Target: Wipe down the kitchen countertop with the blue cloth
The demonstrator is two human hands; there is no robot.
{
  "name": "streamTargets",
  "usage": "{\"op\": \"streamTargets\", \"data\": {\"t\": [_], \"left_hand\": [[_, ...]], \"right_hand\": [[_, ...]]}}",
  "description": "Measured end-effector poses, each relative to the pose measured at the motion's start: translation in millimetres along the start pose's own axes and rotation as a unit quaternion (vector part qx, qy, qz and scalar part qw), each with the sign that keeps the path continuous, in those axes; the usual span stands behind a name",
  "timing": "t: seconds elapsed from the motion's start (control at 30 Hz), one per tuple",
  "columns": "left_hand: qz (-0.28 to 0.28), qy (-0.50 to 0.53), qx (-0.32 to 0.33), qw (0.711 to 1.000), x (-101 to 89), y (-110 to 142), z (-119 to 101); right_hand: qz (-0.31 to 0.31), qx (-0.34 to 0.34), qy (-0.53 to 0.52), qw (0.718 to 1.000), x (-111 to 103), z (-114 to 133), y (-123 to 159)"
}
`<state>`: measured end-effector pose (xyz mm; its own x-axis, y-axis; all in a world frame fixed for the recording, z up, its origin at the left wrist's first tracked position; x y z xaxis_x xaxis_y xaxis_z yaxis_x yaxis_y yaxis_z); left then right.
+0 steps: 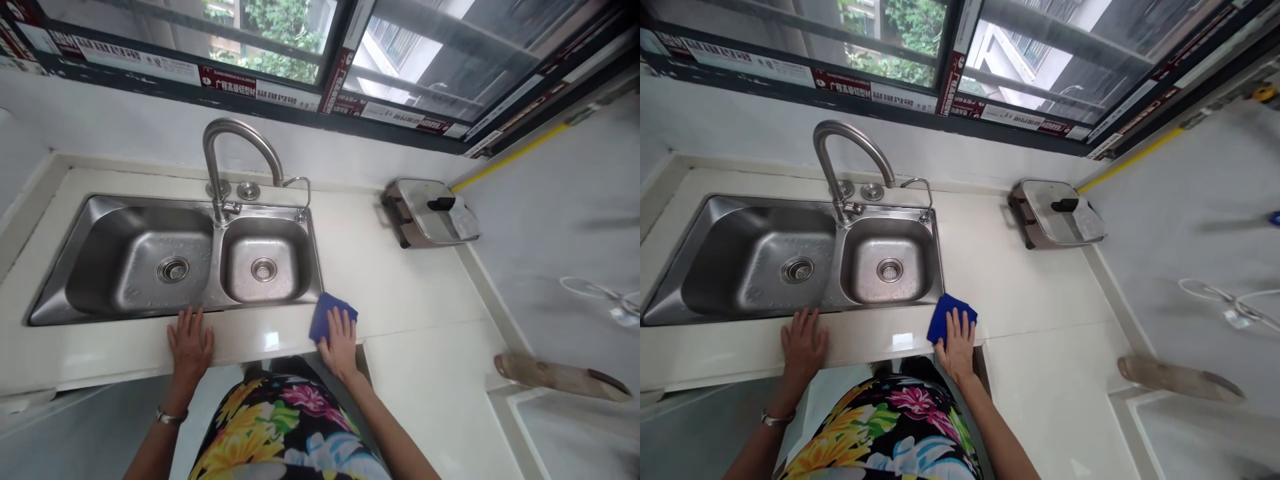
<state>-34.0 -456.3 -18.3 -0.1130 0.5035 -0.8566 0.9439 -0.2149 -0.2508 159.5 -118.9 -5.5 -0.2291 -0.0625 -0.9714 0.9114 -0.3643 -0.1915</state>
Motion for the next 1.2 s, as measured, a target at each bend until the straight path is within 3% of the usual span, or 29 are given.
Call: {"op": "streamTargets", "data": {"t": [0.17, 0.33, 0.5, 0.67, 1.07, 1.2], "left_hand": [[-0.007, -0.053, 0.025, 0.998, -2.0, 5, -15], [-0.014, -0.061, 0.019, 0.998, -4.1, 2, -18], [-0.017, -0.056, 0.011, 0.998, -3.7, 1, -16], [-0.022, -0.066, 0.019, 0.997, -2.6, 0, -18], [-0.015, -0.076, 0.017, 0.997, -2.7, 0, -19], [-0.001, -0.081, 0.003, 0.997, -4.3, 1, -22]], "right_hand": [[0.062, -0.131, -0.067, 0.987, -5, 46, -20], [0.119, -0.24, -0.131, 0.955, -1, 88, -45], [0.149, -0.291, -0.163, 0.931, 4, 93, -59], [0.151, -0.302, -0.154, 0.929, 0, 57, -52], [0.069, -0.148, -0.041, 0.986, -31, -113, -14], [0.056, -0.134, -0.028, 0.989, -30, -141, 0]]}}
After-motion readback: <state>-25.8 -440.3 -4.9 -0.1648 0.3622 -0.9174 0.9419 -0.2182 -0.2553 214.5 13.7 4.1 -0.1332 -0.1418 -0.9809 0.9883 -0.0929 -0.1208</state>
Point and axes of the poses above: each hand's wrist, its own y-axis away from the middle knuckle, its own x-axis out of the palm, z = x × y, the point moved 1 cm from there along -y, towards the middle knuckle, and after that the axes turned 5 degrees about -z, right-handed, at the moved point
